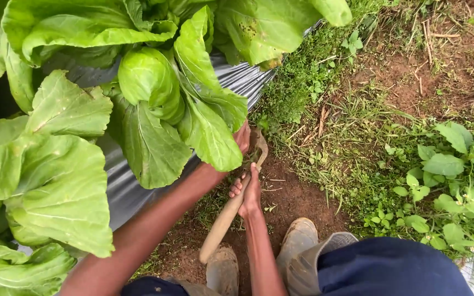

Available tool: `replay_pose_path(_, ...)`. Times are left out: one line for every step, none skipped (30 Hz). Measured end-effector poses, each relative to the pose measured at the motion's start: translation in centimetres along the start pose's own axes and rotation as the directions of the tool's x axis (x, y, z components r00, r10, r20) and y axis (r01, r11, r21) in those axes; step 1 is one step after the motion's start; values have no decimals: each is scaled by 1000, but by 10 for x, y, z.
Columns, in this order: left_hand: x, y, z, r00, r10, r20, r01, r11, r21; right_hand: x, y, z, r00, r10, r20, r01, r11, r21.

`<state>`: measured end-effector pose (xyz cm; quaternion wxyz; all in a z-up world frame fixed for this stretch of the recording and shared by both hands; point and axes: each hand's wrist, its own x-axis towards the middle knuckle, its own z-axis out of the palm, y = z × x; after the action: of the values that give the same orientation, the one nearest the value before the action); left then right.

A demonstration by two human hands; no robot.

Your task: Using a small hand hoe to clear weeds and loosen soil around leafy green crops in a field.

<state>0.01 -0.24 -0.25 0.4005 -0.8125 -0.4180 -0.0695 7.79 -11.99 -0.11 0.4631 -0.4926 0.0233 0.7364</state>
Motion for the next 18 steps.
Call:
replay_pose_path(-4,-3,2,1000,-1,1,1,1000,4,7,-1,0,1000,1,3,-1,1000,-1)
replay_pose_path(-9,-6,3,1000,2,10,-2,1000,-3,14,-3,-1,1000,-8,15,7,1000,22)
replay_pose_path(-15,-7,2,1000,5,23,-4,1000,-11,18,-3,-3,1000,-12,25,11,999,42)
replay_pose_path(-22,-12,3,1000,2,28,-2,1000,-8,16,1,1,1000,-7,27,6,999,40)
replay_pose_path(-27,-15,3,999,4,40,-3,1000,-21,13,5,3,1000,-2,6,1,999,51)
replay_pose_path(-33,-17,2,999,5,52,-4,999,-33,9,8,5,1000,4,-15,-3,998,62)
replay_pose_path(-32,-18,4,999,-1,53,3,999,-36,4,8,2,1000,3,-17,-3,998,55)
replay_pose_path(-30,-19,5,998,-3,63,6,999,-48,-2,8,0,999,14,-48,-14,1000,6)
replay_pose_path(-26,-25,9,998,-7,65,10,998,-54,-5,7,1,997,16,-72,-20,999,-44)
replay_pose_path(-25,-24,6,998,-16,59,19,999,-49,-6,-1,-1,998,9,-66,-12,999,-52)
replay_pose_path(-25,-26,2,998,-13,63,17,999,-51,-8,-6,-1,998,3,-62,-7,998,-65)
replay_pose_path(-26,-28,-1,998,-11,67,15,998,-53,-9,-11,-1,998,-4,-57,-1,997,-79)
replay_pose_path(-23,-30,-2,997,-13,70,16,999,-47,-6,-8,-2,999,0,-51,-4,997,-81)
replay_pose_path(-20,-31,-3,997,-10,81,14,999,-52,-2,-4,-3,999,-5,-46,2,998,-68)
replay_pose_path(-18,-30,-5,995,-11,96,16,998,-57,0,-1,-6,999,-8,-42,5,998,-58)
replay_pose_path(-20,-32,-8,995,-16,101,21,998,-51,-4,6,-7,999,-2,-37,0,998,-64)
replay_pose_path(-20,-34,-10,994,-16,110,22,998,-58,-7,10,-8,999,17,-44,-19,998,-60)
replay_pose_path(-18,-36,-12,993,-15,119,23,998,-64,-10,14,-9,998,36,-52,-38,998,-57)
